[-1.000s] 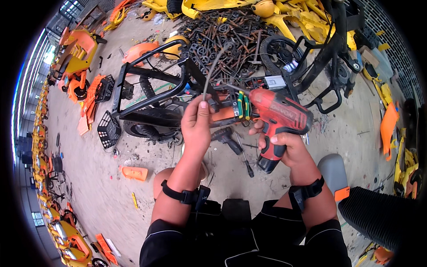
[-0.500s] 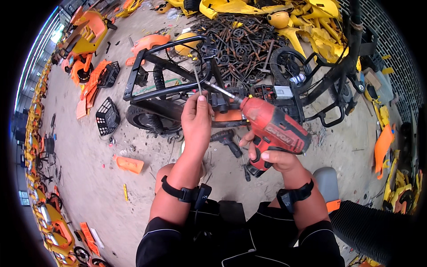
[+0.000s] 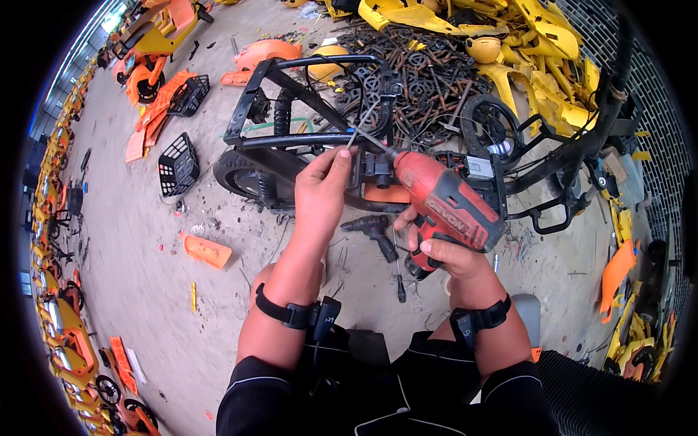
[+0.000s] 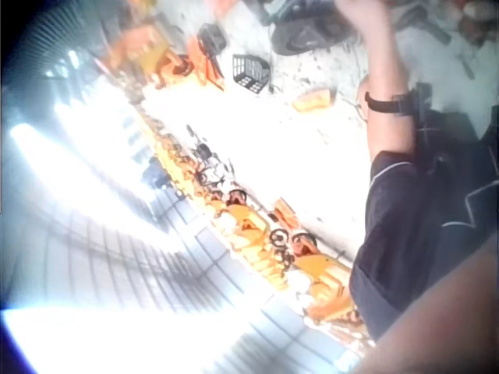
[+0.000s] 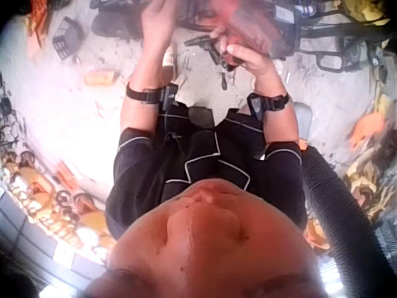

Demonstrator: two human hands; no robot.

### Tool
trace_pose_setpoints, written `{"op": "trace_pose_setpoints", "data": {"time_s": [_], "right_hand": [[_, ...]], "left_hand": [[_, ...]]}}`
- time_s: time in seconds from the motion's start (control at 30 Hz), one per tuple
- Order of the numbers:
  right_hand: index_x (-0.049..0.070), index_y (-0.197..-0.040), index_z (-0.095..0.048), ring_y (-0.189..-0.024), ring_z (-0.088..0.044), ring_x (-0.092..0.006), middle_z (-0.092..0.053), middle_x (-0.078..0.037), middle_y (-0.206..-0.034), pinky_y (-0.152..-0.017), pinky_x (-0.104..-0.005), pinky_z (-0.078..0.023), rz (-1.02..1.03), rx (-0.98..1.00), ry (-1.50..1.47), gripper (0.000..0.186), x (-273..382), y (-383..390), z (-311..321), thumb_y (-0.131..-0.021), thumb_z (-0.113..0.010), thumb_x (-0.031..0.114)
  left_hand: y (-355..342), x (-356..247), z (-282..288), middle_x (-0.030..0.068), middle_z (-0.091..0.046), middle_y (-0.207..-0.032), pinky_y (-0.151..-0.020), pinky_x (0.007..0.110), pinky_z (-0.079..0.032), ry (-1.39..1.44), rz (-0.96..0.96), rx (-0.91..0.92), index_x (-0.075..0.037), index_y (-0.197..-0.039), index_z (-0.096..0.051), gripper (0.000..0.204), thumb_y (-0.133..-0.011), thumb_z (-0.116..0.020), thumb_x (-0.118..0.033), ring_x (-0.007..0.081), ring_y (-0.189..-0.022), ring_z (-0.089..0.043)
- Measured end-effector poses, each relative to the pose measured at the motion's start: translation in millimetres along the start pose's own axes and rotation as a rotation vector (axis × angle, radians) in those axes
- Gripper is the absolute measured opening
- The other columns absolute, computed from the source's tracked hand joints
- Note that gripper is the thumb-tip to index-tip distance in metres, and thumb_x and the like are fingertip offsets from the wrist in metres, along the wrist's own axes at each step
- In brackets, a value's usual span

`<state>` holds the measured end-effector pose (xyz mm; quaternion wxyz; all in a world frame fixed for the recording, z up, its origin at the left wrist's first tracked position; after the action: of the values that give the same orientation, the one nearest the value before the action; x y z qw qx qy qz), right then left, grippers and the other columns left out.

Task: The person uses a pair of pliers and a power drill to work on wires and components on the frame of a vehicle, handling small hardware and cables by hand.

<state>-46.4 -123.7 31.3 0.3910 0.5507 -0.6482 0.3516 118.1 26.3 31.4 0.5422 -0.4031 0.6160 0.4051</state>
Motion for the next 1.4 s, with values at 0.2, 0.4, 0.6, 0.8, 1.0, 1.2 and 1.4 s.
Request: {"op": "trace_pose_setpoints", "data": {"time_s": [0.2, 0.4, 0.6, 0.8, 1.0, 1.2, 1.4], "right_hand": [[0.002, -0.126, -0.057, -0.090, -0.063, -0.0139, -0.064, -0.012, -0.111, -0.079, -0.0297, -0.052, 0.054, -0.035, 0.029, 0.048, -8.0, 1.6, -1.5, -0.081, -0.073, 0.009], [0.002, -0.123, -0.058, -0.092, -0.064, -0.0149, -0.064, -0.009, -0.106, -0.081, -0.0301, -0.053, -0.004, -0.081, 0.112, 0.045, -6.7, 9.6, -0.4, -0.081, -0.073, 0.007], [0.002, -0.120, -0.059, -0.092, -0.065, -0.0151, -0.065, -0.009, -0.105, -0.082, -0.0311, -0.054, -0.002, -0.074, 0.150, 0.042, -9.8, 8.6, 1.3, -0.081, -0.073, 0.006], [0.002, -0.118, -0.059, -0.090, -0.065, -0.0151, -0.065, -0.009, -0.102, -0.082, -0.0315, -0.054, -0.021, -0.072, 0.111, 0.041, -10.2, 4.8, -6.4, -0.080, -0.073, 0.007], [0.002, -0.118, -0.058, -0.089, -0.065, -0.0157, -0.064, -0.010, -0.101, -0.080, -0.0319, -0.054, 0.004, -0.049, 0.088, 0.042, -16.0, 1.2, -3.1, -0.079, -0.073, 0.007], [0.001, -0.118, -0.058, -0.090, -0.065, -0.0168, -0.064, -0.010, -0.101, -0.081, -0.0323, -0.056, 0.023, -0.060, 0.071, 0.043, -16.4, -0.3, -4.2, -0.078, -0.073, 0.006], [0.002, -0.120, -0.058, -0.094, -0.065, -0.0163, -0.064, -0.009, -0.105, -0.082, -0.0323, -0.056, -0.032, -0.042, 0.090, 0.044, -22.7, 1.4, 1.9, -0.079, -0.072, 0.005]], "left_hand": [[-3.1, -0.1, 8.8, -0.0081, -0.054, -0.075, -0.054, 0.020, -0.030, -0.022, -0.033, -0.006, -0.001, -0.112, -0.073, 0.030, -0.100, -0.064, -0.027, 0.0011, -0.064, -0.039], [-5.1, 1.5, 10.7, -0.0044, -0.060, -0.082, -0.065, 0.021, -0.036, -0.030, -0.074, -0.011, 0.001, -0.111, -0.073, 0.030, -0.099, -0.064, -0.025, 0.0029, -0.073, -0.045], [-1.3, -5.1, 16.0, 0.0016, -0.070, -0.092, -0.077, 0.022, -0.046, -0.048, -0.020, 0.017, 0.004, -0.109, -0.073, 0.028, -0.098, -0.064, -0.021, 0.0055, -0.084, -0.057], [-0.9, -0.4, 18.0, 0.0013, -0.070, -0.092, -0.077, 0.022, -0.046, -0.013, -0.025, 0.017, 0.004, -0.106, -0.073, 0.027, -0.098, -0.064, -0.020, 0.0057, -0.084, -0.057], [-3.6, -0.8, 21.6, 0.0005, -0.068, -0.090, -0.075, 0.022, -0.045, -0.012, -0.028, 0.005, 0.003, -0.105, -0.073, 0.025, -0.098, -0.064, -0.019, 0.0055, -0.082, -0.056], [-6.6, -6.5, 23.4, -0.0010, -0.067, -0.087, -0.072, 0.021, -0.044, -0.005, -0.028, -0.018, 0.003, -0.104, -0.073, 0.026, -0.098, -0.063, -0.020, 0.0047, -0.079, -0.054], [-9.2, -6.0, 23.7, -0.0028, -0.065, -0.083, -0.069, 0.021, -0.042, -0.012, -0.043, -0.032, 0.003, -0.104, -0.073, 0.026, -0.098, -0.063, -0.021, 0.0040, -0.076, -0.052]]}}
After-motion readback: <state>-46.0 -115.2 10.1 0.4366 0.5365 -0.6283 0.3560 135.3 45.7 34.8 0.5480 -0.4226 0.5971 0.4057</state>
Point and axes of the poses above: each hand's wrist, its own y-axis away from the middle knuckle, its own z-axis out of the back of the hand, x = y × z, the point moved 2 cm from there along -y, towards the middle knuckle
